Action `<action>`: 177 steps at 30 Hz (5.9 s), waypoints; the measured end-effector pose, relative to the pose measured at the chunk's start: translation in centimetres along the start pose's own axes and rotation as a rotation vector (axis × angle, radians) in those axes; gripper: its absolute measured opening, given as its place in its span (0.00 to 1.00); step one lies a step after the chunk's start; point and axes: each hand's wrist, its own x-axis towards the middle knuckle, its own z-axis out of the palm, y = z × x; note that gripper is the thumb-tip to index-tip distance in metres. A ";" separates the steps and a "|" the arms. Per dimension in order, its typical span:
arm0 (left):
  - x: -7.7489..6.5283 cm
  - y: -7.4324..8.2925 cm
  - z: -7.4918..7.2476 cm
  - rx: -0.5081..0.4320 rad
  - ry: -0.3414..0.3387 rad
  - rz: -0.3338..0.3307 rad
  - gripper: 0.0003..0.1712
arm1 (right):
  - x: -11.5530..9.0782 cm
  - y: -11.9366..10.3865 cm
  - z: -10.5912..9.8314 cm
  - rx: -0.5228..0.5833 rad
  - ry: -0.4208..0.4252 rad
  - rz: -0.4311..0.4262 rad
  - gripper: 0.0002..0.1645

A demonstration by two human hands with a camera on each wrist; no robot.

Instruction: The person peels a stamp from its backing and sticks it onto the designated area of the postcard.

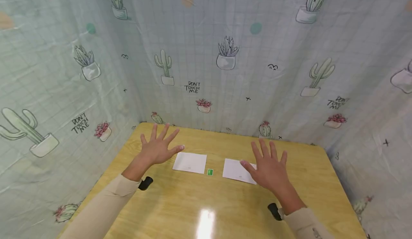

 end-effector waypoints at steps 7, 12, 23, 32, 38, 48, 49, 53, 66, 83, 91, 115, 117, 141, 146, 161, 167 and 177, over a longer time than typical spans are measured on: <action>-0.1 -0.1 0.6 0.007 0.008 -0.005 0.47 | 0.4 -0.5 0.5 0.006 -0.002 -0.018 0.53; -0.4 -0.4 1.1 0.016 0.015 -0.002 0.47 | 0.7 -0.8 1.2 0.003 -0.021 -0.021 0.55; -0.7 -0.8 1.7 0.022 0.025 0.001 0.46 | 1.1 -1.4 2.5 -0.006 0.004 -0.050 0.54; -0.6 -1.2 2.3 0.033 0.017 0.000 0.47 | 1.4 -2.1 3.1 -0.008 0.009 -0.054 0.52; -0.6 -1.4 2.6 0.027 0.039 0.008 0.47 | 1.7 -2.9 3.5 0.012 0.023 -0.073 0.51; -0.7 -2.2 3.1 0.017 0.054 0.024 0.47 | 2.2 -3.9 4.1 0.000 -0.008 -0.078 0.52; -0.7 -2.3 3.2 0.015 0.055 0.026 0.47 | 2.2 -3.9 4.2 0.000 -0.008 -0.080 0.52; -0.7 -2.4 3.4 0.018 0.062 0.032 0.46 | 2.2 -4.2 4.3 0.003 -0.011 -0.083 0.52; -0.8 -2.6 3.5 0.024 0.101 0.048 0.45 | 2.8 -5.2 4.9 0.000 -0.003 -0.111 0.52; -0.9 -3.4 4.8 0.016 0.085 0.038 0.45 | 2.9 -6.8 5.8 0.020 -0.002 -0.137 0.50; -0.8 -3.8 5.7 0.008 0.071 0.044 0.46 | 2.9 -7.2 6.3 0.018 0.005 -0.148 0.50; -0.3 -4.8 9.2 -0.044 0.118 0.061 0.44 | 3.4 -8.2 8.7 0.012 0.016 -0.178 0.48; -0.3 -4.8 9.4 -0.067 0.128 0.077 0.43 | 3.5 -8.2 8.9 0.012 0.019 -0.175 0.48; 0.3 -5.4 11.0 -0.046 0.106 0.055 0.43 | 4.2 -8.2 11.5 0.029 0.017 -0.172 0.46; 0.6 -5.6 11.6 -0.049 0.101 0.046 0.43 | 4.4 -8.5 12.0 0.012 0.022 -0.168 0.47; 1.2 -5.8 12.7 -0.056 0.072 0.017 0.45 | 4.8 -8.5 13.1 -0.018 0.039 -0.166 0.46; 1.2 -5.8 12.8 -0.039 0.051 0.009 0.45 | 4.6 -8.6 13.2 -0.011 0.033 -0.159 0.46; 0.9 -5.7 13.0 -0.037 0.056 0.007 0.44 | 4.2 -8.4 13.7 -0.014 0.031 -0.151 0.46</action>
